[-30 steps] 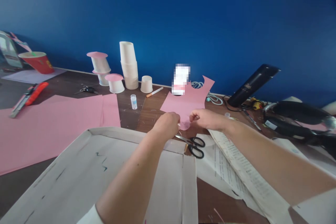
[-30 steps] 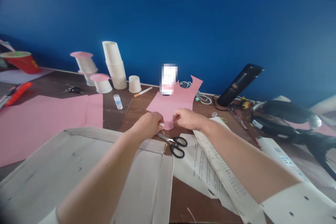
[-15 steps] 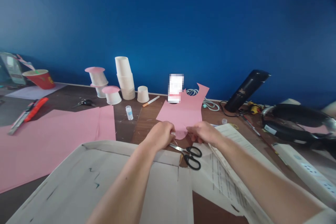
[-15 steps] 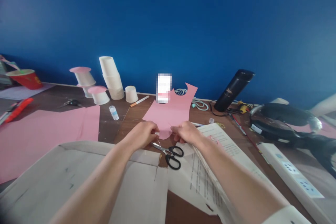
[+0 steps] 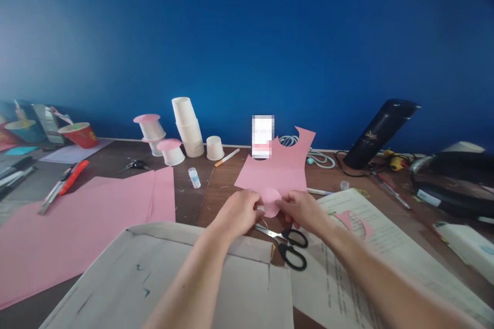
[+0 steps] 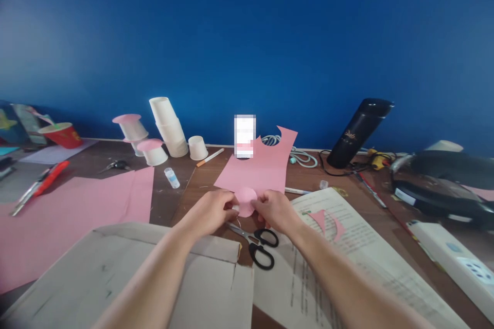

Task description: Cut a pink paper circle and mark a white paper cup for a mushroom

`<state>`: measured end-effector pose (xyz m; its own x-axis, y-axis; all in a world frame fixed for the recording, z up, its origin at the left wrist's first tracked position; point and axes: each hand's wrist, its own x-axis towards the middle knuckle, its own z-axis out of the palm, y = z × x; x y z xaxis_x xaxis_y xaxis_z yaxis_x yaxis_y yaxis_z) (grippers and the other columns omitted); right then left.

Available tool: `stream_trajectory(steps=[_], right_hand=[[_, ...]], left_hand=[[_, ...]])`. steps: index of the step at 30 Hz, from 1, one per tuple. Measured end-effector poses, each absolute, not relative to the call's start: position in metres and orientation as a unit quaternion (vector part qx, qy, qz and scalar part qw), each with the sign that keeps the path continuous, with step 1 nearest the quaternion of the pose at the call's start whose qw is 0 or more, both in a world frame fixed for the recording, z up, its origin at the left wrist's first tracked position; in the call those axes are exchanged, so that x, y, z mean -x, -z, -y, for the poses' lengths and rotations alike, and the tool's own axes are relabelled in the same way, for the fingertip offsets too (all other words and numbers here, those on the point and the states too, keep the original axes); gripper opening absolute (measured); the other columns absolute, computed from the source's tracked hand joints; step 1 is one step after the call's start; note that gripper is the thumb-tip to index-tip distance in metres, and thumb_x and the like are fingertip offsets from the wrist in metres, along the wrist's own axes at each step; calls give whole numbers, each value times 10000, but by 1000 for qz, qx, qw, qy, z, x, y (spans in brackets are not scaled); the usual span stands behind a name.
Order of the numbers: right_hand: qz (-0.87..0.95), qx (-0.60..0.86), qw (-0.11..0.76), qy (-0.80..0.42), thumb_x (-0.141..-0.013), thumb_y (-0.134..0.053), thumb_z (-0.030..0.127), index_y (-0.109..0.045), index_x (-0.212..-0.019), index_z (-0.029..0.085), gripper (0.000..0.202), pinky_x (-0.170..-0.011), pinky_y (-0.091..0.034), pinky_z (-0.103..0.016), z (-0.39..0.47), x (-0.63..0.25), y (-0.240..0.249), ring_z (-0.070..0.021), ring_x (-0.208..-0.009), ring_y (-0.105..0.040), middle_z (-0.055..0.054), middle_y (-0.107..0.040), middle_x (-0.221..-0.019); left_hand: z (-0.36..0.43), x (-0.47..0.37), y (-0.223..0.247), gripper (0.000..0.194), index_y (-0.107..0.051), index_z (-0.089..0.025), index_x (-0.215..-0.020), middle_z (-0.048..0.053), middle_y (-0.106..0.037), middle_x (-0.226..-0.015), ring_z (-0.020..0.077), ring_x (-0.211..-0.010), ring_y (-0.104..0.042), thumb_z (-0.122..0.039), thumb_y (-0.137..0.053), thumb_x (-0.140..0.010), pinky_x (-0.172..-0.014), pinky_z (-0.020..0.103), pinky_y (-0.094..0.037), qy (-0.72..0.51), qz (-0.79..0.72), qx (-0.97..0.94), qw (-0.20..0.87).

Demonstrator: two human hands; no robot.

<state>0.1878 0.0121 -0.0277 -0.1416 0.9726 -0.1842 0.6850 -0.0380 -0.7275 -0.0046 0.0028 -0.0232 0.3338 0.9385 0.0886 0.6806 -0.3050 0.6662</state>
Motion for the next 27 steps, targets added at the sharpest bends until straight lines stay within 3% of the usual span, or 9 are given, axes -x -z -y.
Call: stream_trajectory(steps=[5,9,13,18,27], right_hand=[[588,593,358,-417,-792,-561,435,-468,-645,205,288,-349,-296,-184,-8,-191,33,-67,-311,-418,62,-537,-450],[545,549,462,-433,-792,-573,480,-486,-681,200,313,-348,-293,-184,-5,-191,36,-68,-336,-416,58,-519,-477],[506,521,493,-479,-776,-613,482,-493,-676,191,330,-356,-262,-178,-7,-190,39,-55,-354,-396,53,-516,-490],[447,456,537,-551,-756,-663,457,-502,-652,178,338,-370,-182,-178,-12,-193,44,-30,-376,-342,56,-499,-511],[437,433,552,-563,-758,-670,456,-528,-661,181,324,-382,-163,-189,-15,-196,52,-39,-380,-331,63,-472,-465]], left_hand=[[-16,15,22,170,-679,-223,-879,32,-673,-921,165,-804,-604,-325,-599,-768,-735,264,-436,-401,-587,-670,215],[-28,27,31,199,-686,-211,-873,43,-673,-904,183,-812,-610,-346,-626,-739,-751,288,-438,-384,-649,-619,221],[-28,30,35,222,-682,-210,-852,39,-692,-855,196,-803,-619,-388,-627,-731,-718,285,-427,-319,-666,-627,249],[-25,32,36,256,-723,-240,-859,49,-669,-865,209,-805,-605,-425,-569,-771,-693,289,-402,-225,-672,-684,172],[-30,37,43,292,-692,-216,-991,39,-677,-864,193,-786,-610,-325,-597,-737,-702,277,-404,-179,-683,-684,183]])
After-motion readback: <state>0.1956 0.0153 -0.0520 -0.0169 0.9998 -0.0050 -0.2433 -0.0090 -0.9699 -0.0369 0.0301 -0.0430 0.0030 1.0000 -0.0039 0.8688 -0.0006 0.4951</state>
